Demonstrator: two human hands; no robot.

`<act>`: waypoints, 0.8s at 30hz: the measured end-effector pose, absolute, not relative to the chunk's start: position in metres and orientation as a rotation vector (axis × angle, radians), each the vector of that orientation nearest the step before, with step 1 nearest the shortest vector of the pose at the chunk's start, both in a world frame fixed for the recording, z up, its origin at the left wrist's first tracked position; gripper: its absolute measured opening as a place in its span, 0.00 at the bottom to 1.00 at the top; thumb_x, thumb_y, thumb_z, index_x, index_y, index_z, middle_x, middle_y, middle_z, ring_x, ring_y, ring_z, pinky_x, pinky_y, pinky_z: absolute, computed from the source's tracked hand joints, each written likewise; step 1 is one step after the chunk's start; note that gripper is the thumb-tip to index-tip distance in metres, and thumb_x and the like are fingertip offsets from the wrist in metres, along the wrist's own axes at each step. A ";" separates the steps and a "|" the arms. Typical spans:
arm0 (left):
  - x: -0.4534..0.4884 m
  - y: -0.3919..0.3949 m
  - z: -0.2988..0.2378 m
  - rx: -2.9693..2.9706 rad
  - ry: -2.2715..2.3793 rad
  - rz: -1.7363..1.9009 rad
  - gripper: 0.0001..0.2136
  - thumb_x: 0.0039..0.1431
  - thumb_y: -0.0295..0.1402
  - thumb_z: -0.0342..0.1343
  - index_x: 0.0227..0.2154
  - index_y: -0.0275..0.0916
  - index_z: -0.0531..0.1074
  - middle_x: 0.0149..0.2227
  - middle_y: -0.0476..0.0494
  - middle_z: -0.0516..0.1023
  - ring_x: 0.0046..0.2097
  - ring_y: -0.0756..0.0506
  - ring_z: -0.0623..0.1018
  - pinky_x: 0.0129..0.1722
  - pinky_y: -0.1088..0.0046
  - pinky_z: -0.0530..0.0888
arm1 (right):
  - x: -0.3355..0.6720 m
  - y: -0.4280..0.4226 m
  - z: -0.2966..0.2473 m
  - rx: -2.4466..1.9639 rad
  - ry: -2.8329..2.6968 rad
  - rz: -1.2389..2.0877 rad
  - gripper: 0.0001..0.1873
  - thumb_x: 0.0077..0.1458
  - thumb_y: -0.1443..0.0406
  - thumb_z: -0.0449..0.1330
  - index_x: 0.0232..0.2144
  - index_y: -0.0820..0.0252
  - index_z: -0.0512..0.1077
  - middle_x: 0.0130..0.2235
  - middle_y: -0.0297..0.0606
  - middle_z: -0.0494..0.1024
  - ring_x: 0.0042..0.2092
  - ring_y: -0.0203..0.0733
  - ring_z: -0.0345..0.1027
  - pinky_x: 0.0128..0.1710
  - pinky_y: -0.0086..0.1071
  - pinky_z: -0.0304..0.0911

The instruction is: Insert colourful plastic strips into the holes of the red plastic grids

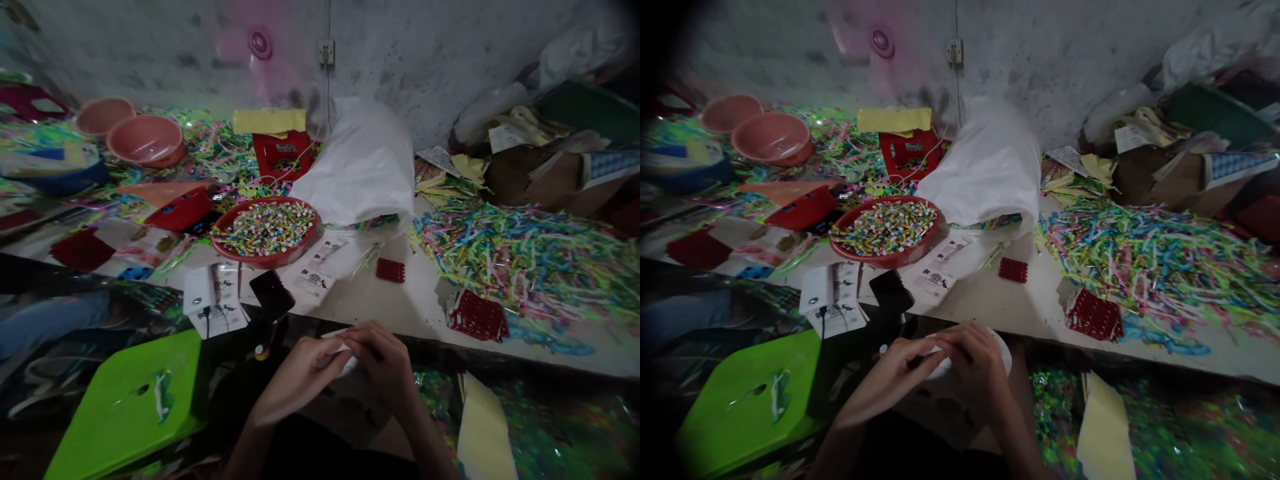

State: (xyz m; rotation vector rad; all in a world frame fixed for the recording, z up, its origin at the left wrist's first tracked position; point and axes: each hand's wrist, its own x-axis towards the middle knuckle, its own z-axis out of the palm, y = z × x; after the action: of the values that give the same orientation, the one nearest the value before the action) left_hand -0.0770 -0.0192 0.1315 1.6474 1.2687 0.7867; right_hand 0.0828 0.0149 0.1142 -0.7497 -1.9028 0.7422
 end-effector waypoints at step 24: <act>-0.069 -0.016 0.117 1.739 1.362 0.692 0.16 0.61 0.41 0.45 0.28 0.37 0.72 0.22 0.52 0.69 0.26 0.52 0.66 0.25 0.79 0.59 | 0.086 0.003 0.098 -1.129 -1.647 0.967 0.09 0.58 0.63 0.54 0.29 0.59 0.71 0.29 0.33 0.75 0.32 0.34 0.69 0.32 0.23 0.64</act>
State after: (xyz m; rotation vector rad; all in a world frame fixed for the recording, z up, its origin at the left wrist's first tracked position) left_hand -0.0691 -0.0161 0.1175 1.7388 1.3624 0.6921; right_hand 0.0863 0.0029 0.0982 -1.1285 -1.6471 0.9675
